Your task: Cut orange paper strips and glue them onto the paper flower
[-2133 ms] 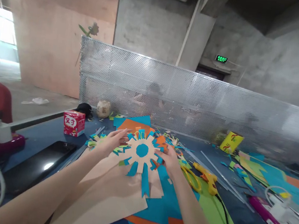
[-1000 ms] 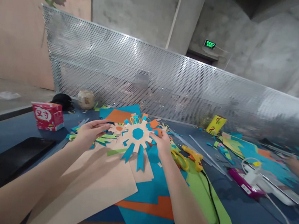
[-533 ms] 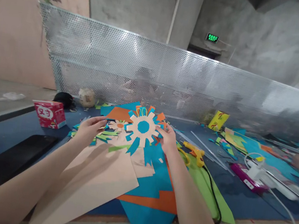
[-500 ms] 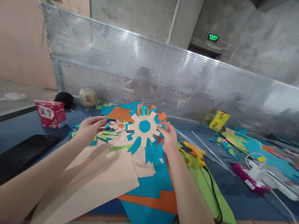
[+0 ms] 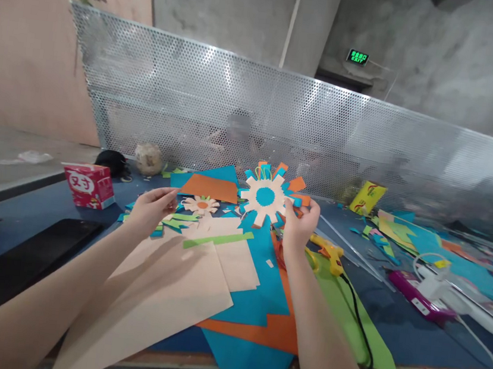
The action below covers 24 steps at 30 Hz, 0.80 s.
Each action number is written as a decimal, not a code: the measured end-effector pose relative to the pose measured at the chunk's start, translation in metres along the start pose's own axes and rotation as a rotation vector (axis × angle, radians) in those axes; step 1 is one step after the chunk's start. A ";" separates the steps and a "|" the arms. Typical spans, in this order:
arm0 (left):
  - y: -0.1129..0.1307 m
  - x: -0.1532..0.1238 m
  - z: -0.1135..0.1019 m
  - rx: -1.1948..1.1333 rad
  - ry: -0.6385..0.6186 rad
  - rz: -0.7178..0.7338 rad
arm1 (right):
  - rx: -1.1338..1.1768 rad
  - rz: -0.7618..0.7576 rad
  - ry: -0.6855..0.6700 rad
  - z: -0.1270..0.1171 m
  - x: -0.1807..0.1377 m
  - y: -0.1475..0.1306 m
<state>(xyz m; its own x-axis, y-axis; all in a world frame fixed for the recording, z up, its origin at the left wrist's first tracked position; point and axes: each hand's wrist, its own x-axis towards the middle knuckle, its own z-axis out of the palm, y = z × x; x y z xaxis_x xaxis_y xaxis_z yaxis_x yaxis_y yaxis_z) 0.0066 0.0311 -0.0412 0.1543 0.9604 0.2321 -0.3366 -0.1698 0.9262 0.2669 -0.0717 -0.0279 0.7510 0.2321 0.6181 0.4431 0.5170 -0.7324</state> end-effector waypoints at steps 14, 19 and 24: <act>0.045 -0.039 -0.002 0.032 -1.140 -0.534 | -0.707 -0.257 -1.070 -0.011 -0.010 -0.011; 0.047 -0.035 -0.009 0.099 -1.117 -0.602 | -1.141 0.055 -0.903 -0.018 0.000 0.007; 0.050 -0.019 -0.004 -0.073 -0.582 -0.207 | -1.310 0.269 -0.832 -0.032 0.003 0.022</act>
<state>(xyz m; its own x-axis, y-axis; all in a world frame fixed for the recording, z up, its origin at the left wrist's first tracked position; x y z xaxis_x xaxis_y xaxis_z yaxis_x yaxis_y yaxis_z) -0.0169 0.0052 -0.0008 0.6971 0.6906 0.1927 -0.3049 0.0423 0.9515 0.2951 -0.0857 -0.0514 0.6012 0.7942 0.0888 0.7767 -0.5546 -0.2987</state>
